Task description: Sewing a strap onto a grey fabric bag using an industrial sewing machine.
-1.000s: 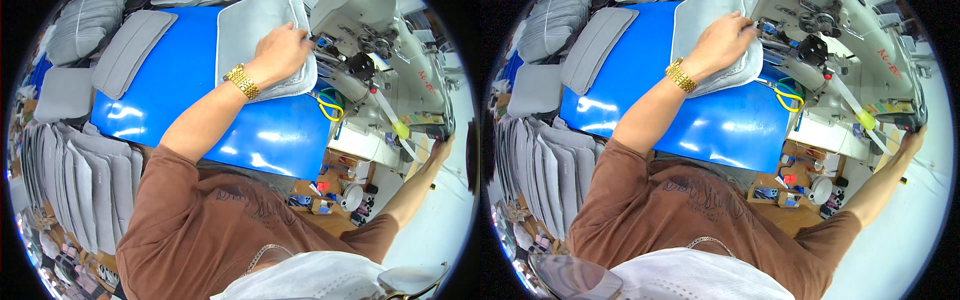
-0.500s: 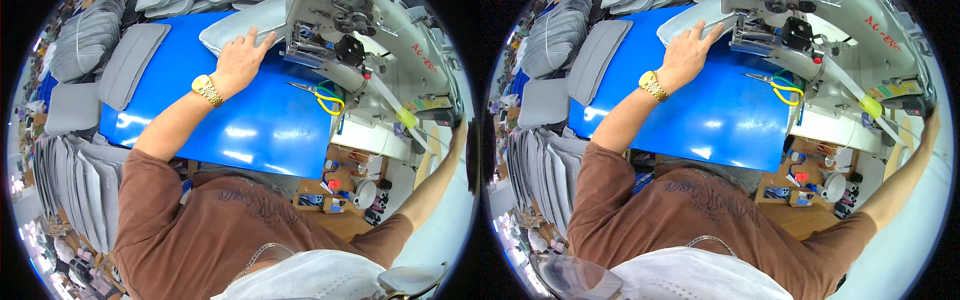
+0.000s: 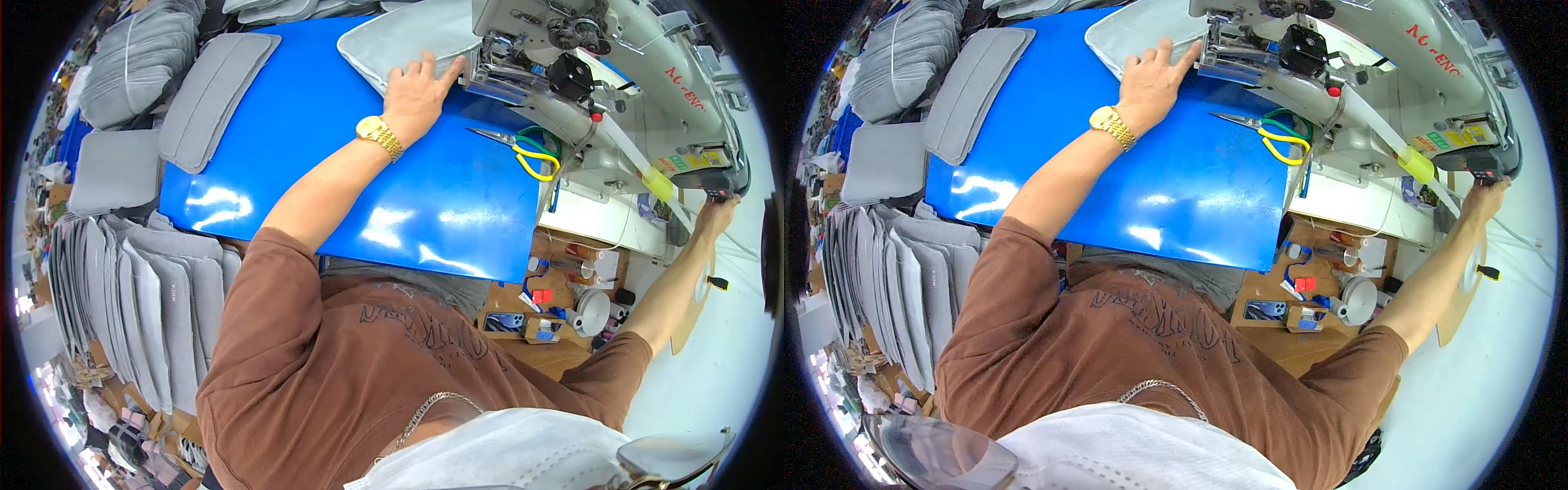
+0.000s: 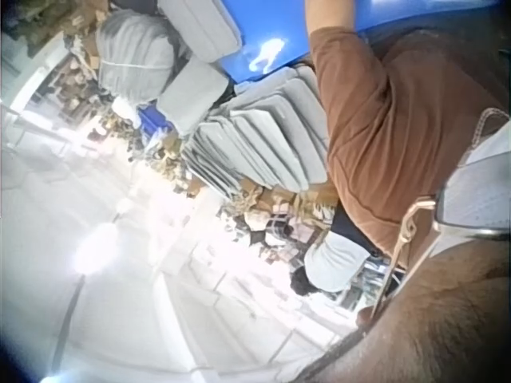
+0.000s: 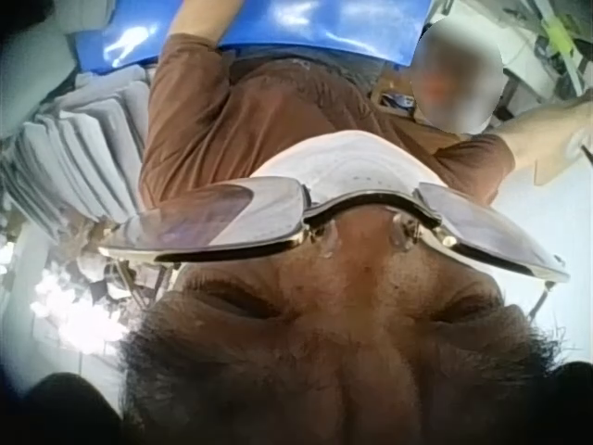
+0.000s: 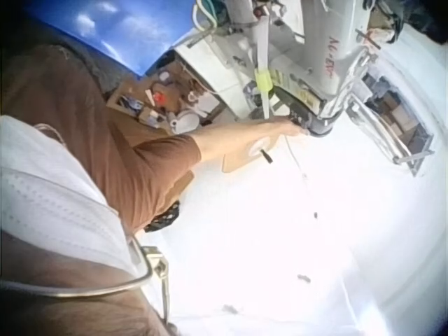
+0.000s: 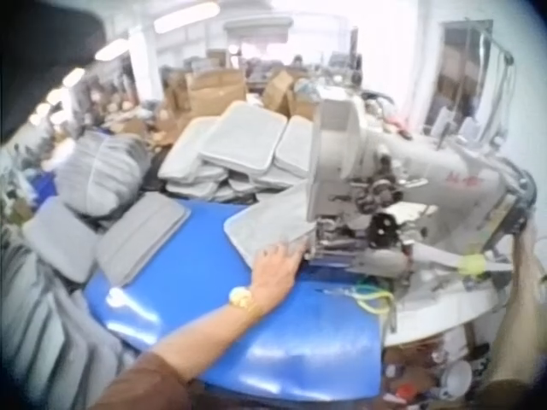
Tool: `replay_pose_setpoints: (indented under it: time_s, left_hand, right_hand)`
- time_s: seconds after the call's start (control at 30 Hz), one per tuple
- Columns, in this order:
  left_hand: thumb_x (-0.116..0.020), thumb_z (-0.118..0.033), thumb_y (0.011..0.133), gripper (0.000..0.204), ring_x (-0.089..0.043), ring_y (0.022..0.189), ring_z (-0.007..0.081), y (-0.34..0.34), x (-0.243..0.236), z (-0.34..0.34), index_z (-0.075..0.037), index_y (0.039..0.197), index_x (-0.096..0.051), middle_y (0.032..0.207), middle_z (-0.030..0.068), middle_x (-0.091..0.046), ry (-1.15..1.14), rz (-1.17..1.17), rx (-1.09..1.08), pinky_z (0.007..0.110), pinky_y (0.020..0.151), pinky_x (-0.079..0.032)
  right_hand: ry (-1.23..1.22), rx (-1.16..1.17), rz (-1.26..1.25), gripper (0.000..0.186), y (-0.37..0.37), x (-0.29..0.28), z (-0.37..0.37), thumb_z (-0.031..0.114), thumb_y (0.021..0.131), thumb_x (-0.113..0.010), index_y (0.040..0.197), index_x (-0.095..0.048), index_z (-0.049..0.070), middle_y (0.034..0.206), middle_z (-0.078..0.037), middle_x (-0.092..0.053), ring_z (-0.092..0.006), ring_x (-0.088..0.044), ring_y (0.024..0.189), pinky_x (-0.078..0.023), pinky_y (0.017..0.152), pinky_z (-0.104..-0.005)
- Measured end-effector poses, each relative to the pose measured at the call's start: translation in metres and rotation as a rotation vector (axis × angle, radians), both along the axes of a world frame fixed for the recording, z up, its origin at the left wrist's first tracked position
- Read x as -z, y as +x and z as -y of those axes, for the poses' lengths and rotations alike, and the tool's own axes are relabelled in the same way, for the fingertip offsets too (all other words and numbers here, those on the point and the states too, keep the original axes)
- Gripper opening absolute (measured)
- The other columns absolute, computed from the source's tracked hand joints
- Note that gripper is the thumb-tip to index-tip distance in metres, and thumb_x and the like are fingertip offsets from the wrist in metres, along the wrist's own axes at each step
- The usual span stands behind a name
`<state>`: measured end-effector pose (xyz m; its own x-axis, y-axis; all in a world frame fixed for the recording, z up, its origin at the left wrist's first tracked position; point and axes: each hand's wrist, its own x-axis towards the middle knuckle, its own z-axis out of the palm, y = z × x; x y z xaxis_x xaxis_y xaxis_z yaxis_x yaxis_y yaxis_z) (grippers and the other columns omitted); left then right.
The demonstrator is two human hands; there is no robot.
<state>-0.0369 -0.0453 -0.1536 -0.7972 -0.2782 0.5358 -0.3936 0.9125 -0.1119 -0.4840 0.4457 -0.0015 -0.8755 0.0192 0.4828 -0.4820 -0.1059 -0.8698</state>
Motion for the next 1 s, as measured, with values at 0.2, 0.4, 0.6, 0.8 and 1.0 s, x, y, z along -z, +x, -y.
replay_pose_setpoints:
  time_s: [0.2,0.4,0.6,0.8,1.0]
  left_hand:
    - [-0.055,-0.013,0.085,0.05,-0.062,0.088,0.0234,0.023,0.004,-0.005,-0.022,0.135,-0.055,0.115,0.0144,-0.06,-0.03,0.077,0.138,0.04,0.07,-0.045]
    - [-0.06,-0.006,0.08,0.058,-0.062,0.089,0.0288,0.137,-0.022,0.057,-0.015,0.137,-0.051,0.098,0.0112,-0.063,0.146,-0.029,-0.076,0.044,0.074,-0.048]
    - [-0.069,-0.015,0.079,0.043,-0.06,0.096,0.0322,0.249,-0.076,0.076,-0.007,0.121,-0.061,0.102,0.0123,-0.064,0.125,-0.429,-0.253,0.044,0.083,-0.045]
    - [-0.067,-0.011,0.089,0.042,-0.06,0.109,0.0166,0.328,-0.076,0.059,0.003,0.128,-0.056,0.12,0.0095,-0.064,0.809,-0.956,-0.143,0.031,0.095,-0.046]
    - [-0.066,-0.012,0.093,0.043,-0.061,0.107,0.014,0.352,-0.052,0.05,0.002,0.132,-0.053,0.122,0.008,-0.064,1.283,-1.314,0.205,0.027,0.094,-0.048]
  right_hand:
    - [0.294,0.114,0.141,0.05,0.055,-0.01,0.016,0.043,0.102,-0.048,0.129,-0.055,0.001,0.12,-0.01,-0.062,-0.0207,-0.058,0.111,-0.045,0.098,-0.0365]
    - [0.226,0.072,0.075,0.041,0.267,0.055,0.073,0.026,0.102,-0.052,0.131,-0.053,-0.003,0.131,-0.016,-0.058,-0.0241,-0.06,0.116,-0.048,0.097,-0.0355]
    - [0.325,-0.271,0.189,0.023,0.4,0.16,0.168,0.009,0.098,-0.056,0.116,-0.063,-0.003,0.111,-0.01,-0.065,-0.0145,-0.066,0.091,-0.052,0.079,-0.0266]
    - [0.542,-0.422,0.009,0.017,0.449,0.196,0.209,0.007,0.096,-0.058,0.107,-0.065,-0.003,0.095,-0.007,-0.065,-0.0145,-0.065,0.082,-0.051,0.072,-0.0259]
    - [0.408,-0.434,0.196,0.017,0.448,0.201,0.207,0.008,0.096,-0.059,0.105,-0.067,-0.003,0.093,-0.008,-0.067,-0.0135,-0.065,0.079,-0.052,0.071,-0.026]
